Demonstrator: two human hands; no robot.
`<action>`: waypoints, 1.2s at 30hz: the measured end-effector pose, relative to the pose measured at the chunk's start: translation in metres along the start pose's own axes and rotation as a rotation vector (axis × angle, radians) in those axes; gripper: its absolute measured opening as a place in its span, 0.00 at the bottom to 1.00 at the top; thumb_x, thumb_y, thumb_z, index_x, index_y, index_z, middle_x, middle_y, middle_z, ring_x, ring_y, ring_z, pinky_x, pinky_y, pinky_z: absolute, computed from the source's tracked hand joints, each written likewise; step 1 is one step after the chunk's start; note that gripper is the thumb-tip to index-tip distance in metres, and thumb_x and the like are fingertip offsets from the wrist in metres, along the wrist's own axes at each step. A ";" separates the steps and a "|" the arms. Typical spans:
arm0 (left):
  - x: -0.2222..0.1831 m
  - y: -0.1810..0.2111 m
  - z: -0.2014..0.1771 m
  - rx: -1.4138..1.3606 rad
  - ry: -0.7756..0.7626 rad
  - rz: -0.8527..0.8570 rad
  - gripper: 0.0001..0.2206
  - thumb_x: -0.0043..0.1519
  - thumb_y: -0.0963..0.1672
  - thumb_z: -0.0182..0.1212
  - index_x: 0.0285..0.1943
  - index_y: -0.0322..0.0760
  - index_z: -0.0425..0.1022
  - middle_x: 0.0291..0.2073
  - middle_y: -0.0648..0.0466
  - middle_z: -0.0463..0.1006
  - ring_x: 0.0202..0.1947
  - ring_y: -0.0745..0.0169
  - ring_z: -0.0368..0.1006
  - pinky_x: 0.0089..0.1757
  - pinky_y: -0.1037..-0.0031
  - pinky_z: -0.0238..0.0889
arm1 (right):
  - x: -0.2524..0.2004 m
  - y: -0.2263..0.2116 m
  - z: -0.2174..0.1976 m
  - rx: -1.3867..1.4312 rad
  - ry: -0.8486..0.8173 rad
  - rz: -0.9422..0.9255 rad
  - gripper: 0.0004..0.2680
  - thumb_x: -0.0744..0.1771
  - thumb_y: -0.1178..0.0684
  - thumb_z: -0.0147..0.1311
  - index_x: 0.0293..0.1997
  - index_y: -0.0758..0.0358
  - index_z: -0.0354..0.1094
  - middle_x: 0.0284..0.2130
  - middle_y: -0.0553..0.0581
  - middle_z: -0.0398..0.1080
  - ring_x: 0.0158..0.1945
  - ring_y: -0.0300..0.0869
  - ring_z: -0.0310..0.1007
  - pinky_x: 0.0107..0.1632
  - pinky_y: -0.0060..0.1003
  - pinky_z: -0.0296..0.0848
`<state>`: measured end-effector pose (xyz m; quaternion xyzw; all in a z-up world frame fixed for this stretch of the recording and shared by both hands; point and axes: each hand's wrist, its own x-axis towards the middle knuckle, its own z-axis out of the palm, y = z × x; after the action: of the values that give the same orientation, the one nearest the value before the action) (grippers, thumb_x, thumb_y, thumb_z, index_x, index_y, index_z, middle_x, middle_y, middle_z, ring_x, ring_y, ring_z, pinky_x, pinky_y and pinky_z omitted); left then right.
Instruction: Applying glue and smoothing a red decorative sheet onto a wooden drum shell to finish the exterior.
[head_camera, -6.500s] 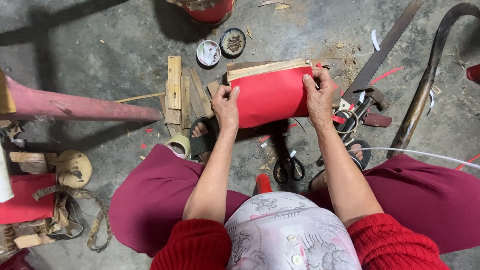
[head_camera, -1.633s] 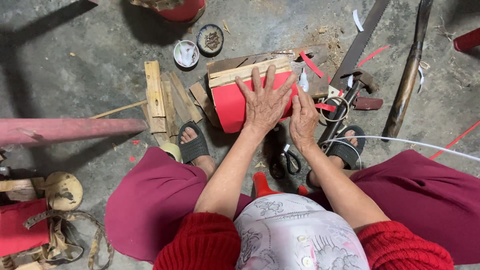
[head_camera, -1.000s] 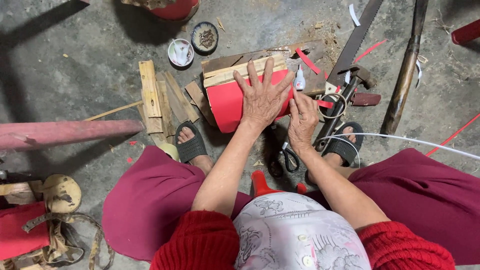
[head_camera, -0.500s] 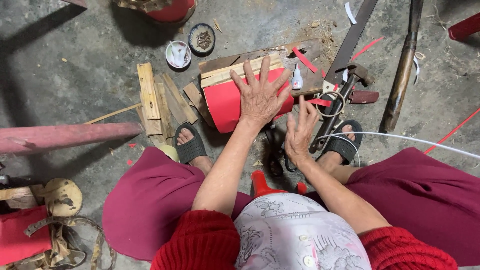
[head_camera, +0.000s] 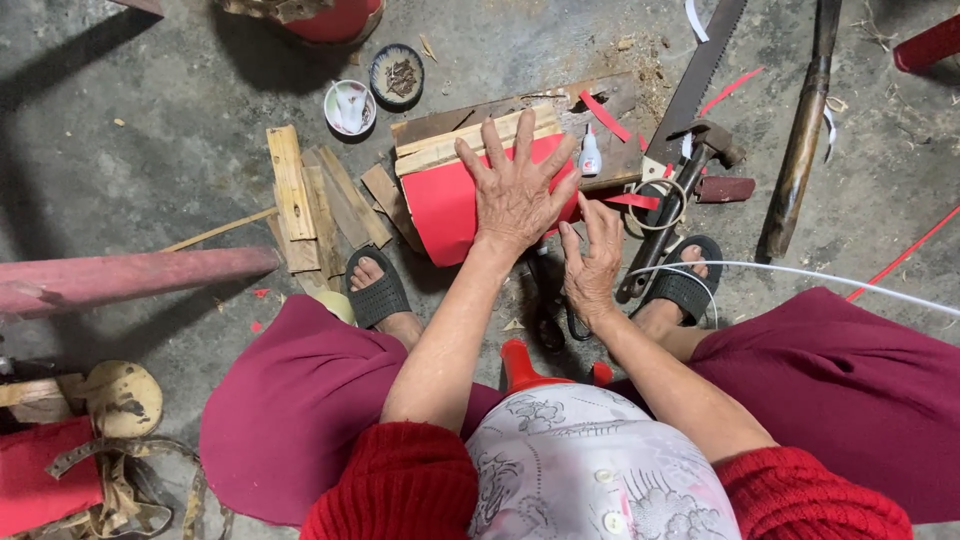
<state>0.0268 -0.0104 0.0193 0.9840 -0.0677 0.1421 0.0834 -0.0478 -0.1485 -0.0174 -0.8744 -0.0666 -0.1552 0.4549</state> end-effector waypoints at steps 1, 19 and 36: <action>0.000 0.000 0.001 0.001 0.006 -0.001 0.18 0.64 0.60 0.45 0.60 0.68 0.70 0.65 0.46 0.67 0.65 0.17 0.56 0.53 0.19 0.45 | 0.000 0.000 -0.002 -0.004 -0.007 -0.003 0.16 0.71 0.54 0.56 0.68 0.60 0.66 0.52 0.60 0.67 0.51 0.52 0.67 0.57 0.47 0.66; 0.001 -0.001 0.004 -0.005 -0.010 -0.010 0.19 0.63 0.61 0.46 0.58 0.67 0.71 0.65 0.46 0.67 0.65 0.17 0.57 0.55 0.17 0.41 | -0.010 0.017 0.002 -0.152 -0.041 -0.062 0.17 0.71 0.54 0.56 0.69 0.59 0.65 0.53 0.59 0.68 0.53 0.53 0.67 0.56 0.46 0.66; 0.002 -0.001 0.003 -0.050 0.001 -0.018 0.22 0.60 0.63 0.48 0.59 0.65 0.71 0.65 0.45 0.67 0.65 0.16 0.56 0.55 0.17 0.40 | 0.000 0.004 0.001 -0.084 -0.055 -0.044 0.17 0.72 0.54 0.51 0.71 0.62 0.61 0.54 0.62 0.63 0.55 0.57 0.64 0.59 0.50 0.64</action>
<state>0.0290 -0.0105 0.0172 0.9822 -0.0622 0.1399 0.1090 -0.0464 -0.1500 -0.0216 -0.8951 -0.0915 -0.1436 0.4121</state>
